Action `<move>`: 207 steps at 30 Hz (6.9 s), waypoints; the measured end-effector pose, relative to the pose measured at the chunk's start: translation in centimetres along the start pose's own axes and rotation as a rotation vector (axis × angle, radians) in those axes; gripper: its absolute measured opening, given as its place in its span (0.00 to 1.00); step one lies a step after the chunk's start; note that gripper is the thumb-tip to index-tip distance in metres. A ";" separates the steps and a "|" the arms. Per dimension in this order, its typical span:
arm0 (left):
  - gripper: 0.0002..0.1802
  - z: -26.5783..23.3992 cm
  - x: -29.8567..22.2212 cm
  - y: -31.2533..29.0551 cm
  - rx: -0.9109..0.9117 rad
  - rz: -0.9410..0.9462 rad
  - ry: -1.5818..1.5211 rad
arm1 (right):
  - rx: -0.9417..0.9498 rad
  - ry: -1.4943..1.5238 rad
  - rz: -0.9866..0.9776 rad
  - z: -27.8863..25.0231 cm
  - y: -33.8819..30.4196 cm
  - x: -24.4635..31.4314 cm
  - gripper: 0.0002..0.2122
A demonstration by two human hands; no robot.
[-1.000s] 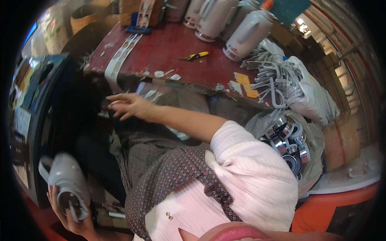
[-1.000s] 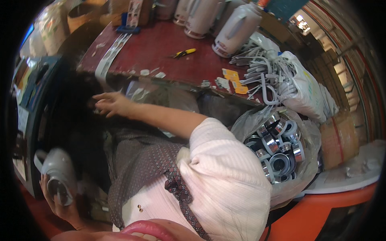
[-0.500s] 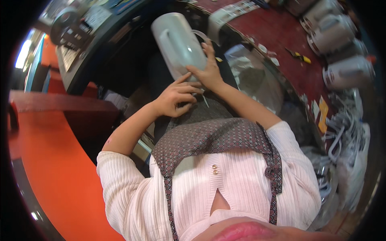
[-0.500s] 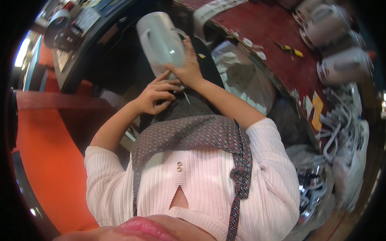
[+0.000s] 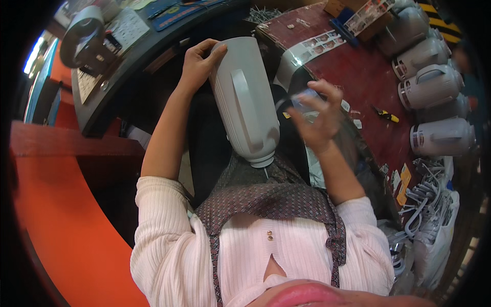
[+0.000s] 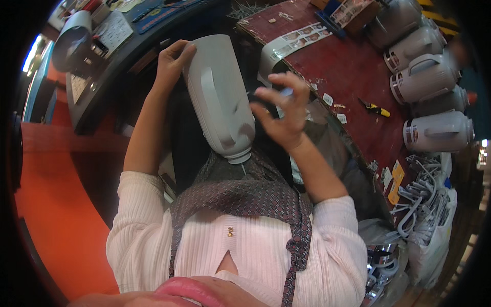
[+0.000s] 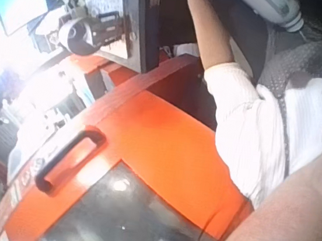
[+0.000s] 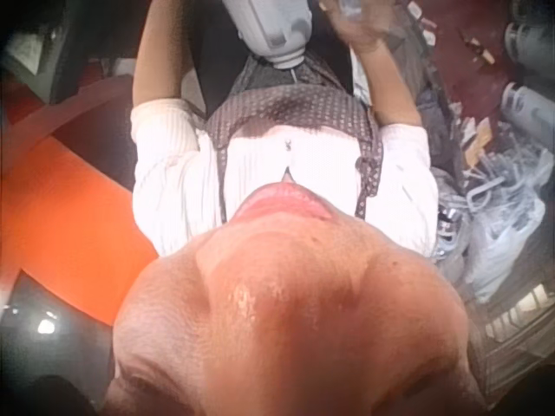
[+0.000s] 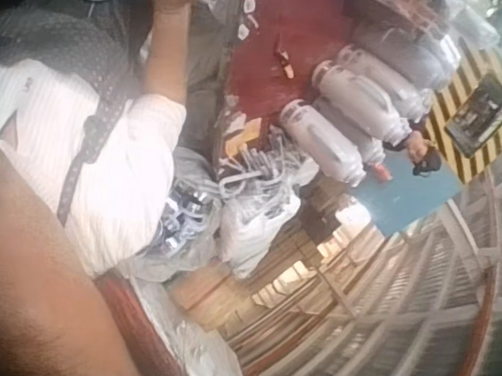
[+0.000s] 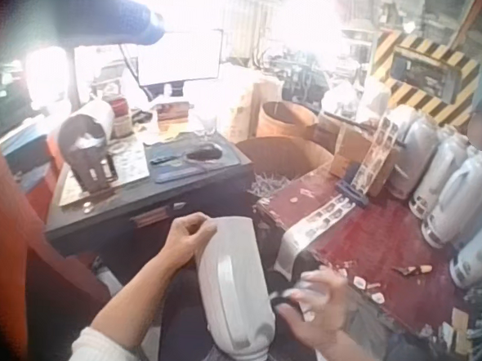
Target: The person assembles multiple grey electric kettles at a workbench. They insert power cords into the base of each kettle, apply a label to the body, and place the finished units on the table. The process repeats for several kettles in sequence.
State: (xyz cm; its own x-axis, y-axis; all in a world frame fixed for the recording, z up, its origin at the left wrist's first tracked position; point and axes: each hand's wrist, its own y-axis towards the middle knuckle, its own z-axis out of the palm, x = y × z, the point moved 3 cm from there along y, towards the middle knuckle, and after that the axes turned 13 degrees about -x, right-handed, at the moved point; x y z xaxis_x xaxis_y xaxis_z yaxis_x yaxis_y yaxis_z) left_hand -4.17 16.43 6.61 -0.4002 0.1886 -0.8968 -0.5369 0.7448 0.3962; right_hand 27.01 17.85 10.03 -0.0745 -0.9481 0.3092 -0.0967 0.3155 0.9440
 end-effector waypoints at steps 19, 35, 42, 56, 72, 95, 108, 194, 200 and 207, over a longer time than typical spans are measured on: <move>0.19 1.9 -4.4 -0.1 0.088 0.100 -0.460 | 0.092 0.444 0.913 10.2 4.1 -6.7 0.06; 0.16 1.8 -5.5 -0.5 0.056 0.098 -0.222 | 0.093 0.348 0.832 9.9 4.3 -6.5 0.09; 0.13 0.9 -7.9 -1.7 0.067 0.216 -0.295 | -0.070 -0.375 0.366 7.4 6.2 -9.1 0.12; 0.43 -2.4 -12.8 -9.9 0.456 0.361 -0.500 | -0.341 -0.092 1.339 -5.0 -0.9 -11.3 0.29; 0.69 2.4 -13.4 -8.5 0.282 0.284 -0.109 | 0.298 -0.288 1.210 -21.4 -0.7 -17.6 0.11; 0.74 10.8 -15.4 -12.0 0.819 0.384 -0.137 | 1.137 -0.501 -0.361 -5.1 5.9 5.7 0.10; 0.75 10.3 -16.0 -16.6 0.662 0.456 0.065 | 1.145 -0.610 -0.126 -12.9 3.9 8.0 0.14; 0.77 4.5 -13.6 -16.5 0.215 0.317 -0.064 | 0.769 0.188 0.024 -2.7 1.4 6.6 0.11; 0.77 5.5 -13.6 -17.3 0.102 0.447 0.051 | 0.934 0.042 -0.529 -3.0 2.2 6.4 0.10; 0.77 5.5 -13.6 -17.4 0.154 0.500 0.012 | 0.952 0.197 -0.718 -2.0 2.5 4.9 0.13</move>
State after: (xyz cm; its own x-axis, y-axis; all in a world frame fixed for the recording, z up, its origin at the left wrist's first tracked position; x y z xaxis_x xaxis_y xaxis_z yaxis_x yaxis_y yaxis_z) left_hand 14.70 4.42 10.81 -0.5888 0.5382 -0.6031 -0.1636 0.6514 0.7409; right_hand 28.44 13.93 14.12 0.4407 -0.8832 -0.1601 -0.7523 -0.4608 0.4708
